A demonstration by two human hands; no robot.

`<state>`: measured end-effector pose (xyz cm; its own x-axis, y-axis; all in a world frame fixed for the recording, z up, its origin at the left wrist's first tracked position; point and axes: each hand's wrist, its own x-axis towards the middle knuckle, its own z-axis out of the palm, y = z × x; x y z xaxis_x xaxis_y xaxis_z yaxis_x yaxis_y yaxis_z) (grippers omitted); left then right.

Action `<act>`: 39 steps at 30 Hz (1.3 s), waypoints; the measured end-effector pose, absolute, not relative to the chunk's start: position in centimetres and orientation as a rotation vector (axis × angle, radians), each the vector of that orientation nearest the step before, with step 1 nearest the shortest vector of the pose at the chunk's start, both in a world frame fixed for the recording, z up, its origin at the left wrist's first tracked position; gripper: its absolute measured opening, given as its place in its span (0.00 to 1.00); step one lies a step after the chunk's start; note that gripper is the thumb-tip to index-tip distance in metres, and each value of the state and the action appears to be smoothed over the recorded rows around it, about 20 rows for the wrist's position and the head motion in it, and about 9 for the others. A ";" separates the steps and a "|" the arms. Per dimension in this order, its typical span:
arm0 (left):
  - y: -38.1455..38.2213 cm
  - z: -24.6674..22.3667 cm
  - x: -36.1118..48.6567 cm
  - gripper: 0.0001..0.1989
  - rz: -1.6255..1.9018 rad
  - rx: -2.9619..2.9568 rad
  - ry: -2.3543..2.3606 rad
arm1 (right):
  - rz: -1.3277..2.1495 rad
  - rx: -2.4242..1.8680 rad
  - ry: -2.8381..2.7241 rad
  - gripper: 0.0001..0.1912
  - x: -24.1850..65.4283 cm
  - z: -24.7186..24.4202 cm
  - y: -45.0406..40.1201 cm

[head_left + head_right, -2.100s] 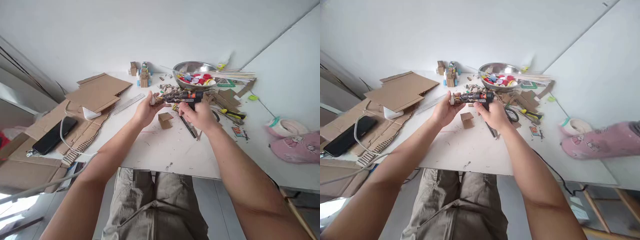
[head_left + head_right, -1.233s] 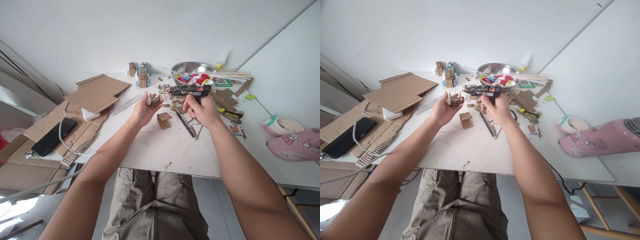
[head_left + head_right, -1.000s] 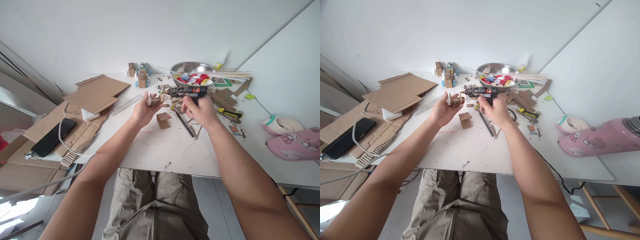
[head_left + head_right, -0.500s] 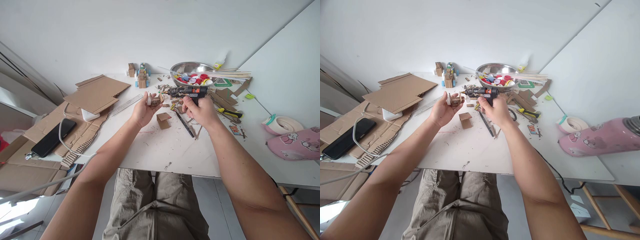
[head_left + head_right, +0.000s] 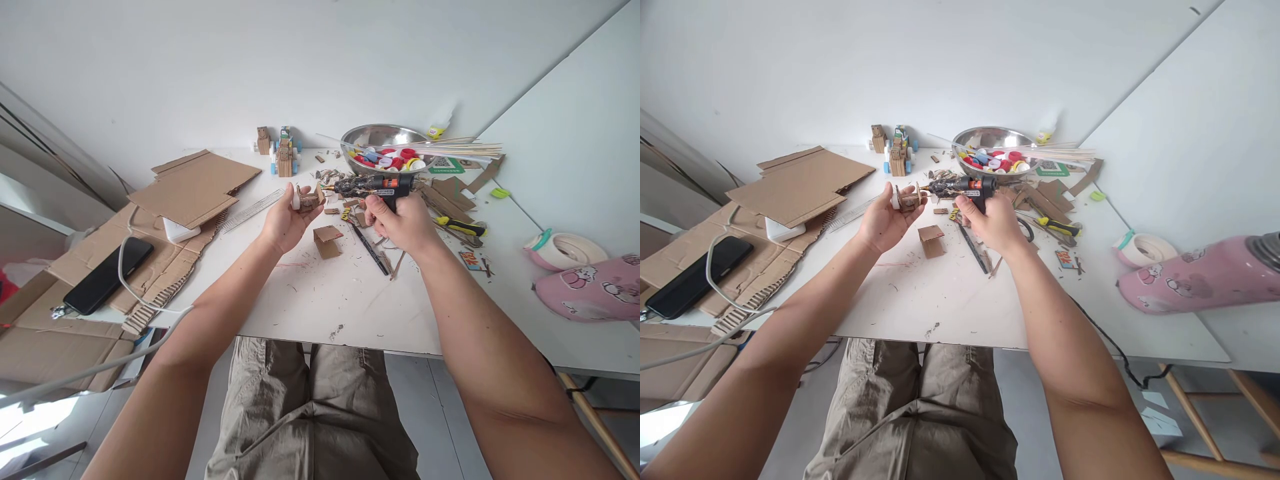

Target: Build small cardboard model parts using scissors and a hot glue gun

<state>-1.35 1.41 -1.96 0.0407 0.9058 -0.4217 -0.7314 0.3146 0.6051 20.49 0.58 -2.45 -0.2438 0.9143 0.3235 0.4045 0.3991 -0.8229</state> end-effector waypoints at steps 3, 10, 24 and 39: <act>1.3 -1.8 -1.3 0.19 1.275 0.247 0.858 | 0.774 -1.133 -1.825 0.44 20.5 -2.5 0.6; 1.0 -0.9 -1.1 0.20 1.281 0.212 0.874 | 0.758 -1.134 -1.882 0.42 20.5 -2.2 0.5; 1.1 -0.9 -1.1 0.22 1.303 0.188 0.864 | 0.755 -1.135 -1.904 0.44 20.4 -1.8 0.2; 2.1 -1.6 -2.3 0.22 1.337 0.198 0.860 | 0.663 -1.157 -1.937 0.41 21.3 -2.1 1.2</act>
<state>-2.29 2.13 -1.60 -0.0151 0.9024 -0.4306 -0.7658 0.2664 0.5852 21.33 1.17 -2.12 -0.2914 0.8909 0.3484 0.4903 0.4519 -0.7453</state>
